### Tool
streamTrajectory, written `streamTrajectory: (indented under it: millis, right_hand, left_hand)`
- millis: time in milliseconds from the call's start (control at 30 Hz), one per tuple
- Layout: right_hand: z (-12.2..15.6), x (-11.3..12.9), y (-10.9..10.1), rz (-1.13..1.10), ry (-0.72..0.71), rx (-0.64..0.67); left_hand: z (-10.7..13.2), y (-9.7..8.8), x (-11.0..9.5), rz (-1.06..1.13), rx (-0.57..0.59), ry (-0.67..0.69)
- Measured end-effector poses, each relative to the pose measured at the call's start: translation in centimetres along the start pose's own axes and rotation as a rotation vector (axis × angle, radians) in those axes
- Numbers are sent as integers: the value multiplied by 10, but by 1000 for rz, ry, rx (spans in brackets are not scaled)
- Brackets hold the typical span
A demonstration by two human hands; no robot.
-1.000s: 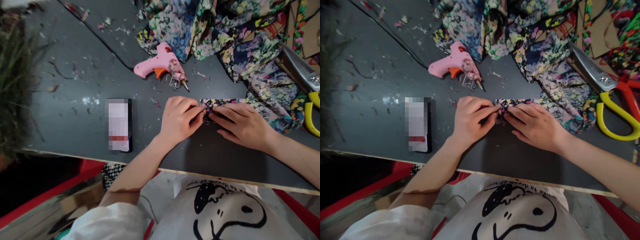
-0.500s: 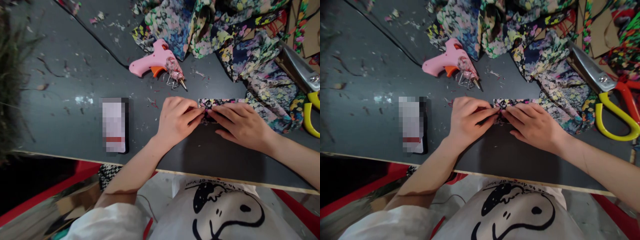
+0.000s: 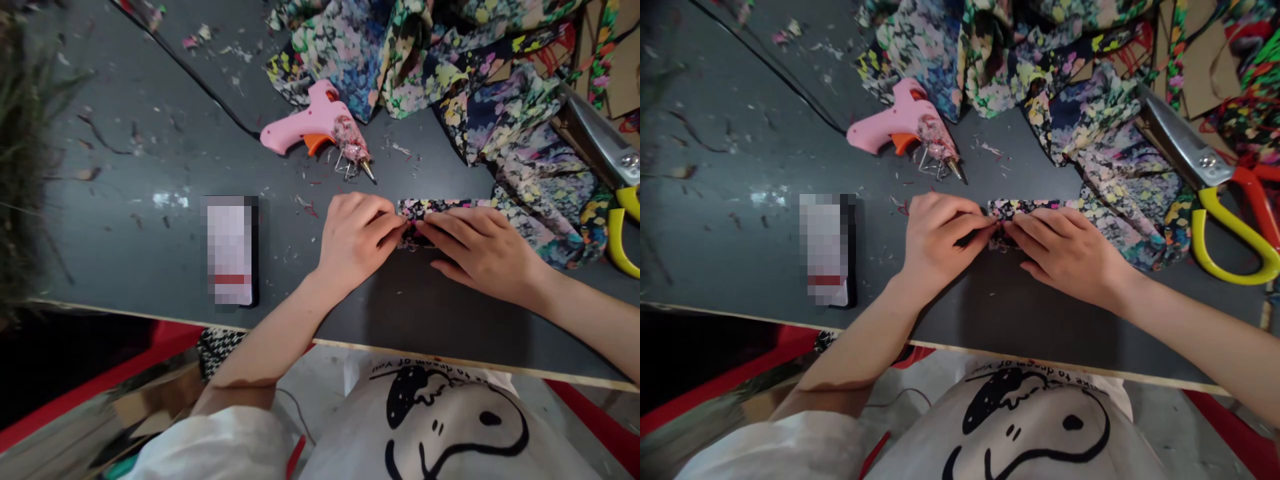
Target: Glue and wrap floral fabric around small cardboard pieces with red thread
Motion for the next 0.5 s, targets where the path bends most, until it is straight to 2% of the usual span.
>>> streamTrajectory:
  millis: [300, 500]
  right_hand:
    - [1, 0, 0, 3, 7, 2]
    - [0, 0, 0, -14, 4, 11]
  left_hand:
    - [0, -2, -3, -32, -31, -11]
    - [0, 0, -3, -29, 3, -23]
Point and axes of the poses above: each hand's wrist, its own z-axis away from the middle knuckle, its own y-axis out of the palm, x = y × z, the point moved 4 cm from there along -z, towards the middle knuckle, and after that the axes turned 3 degrees about x, right-handed, at the moved point
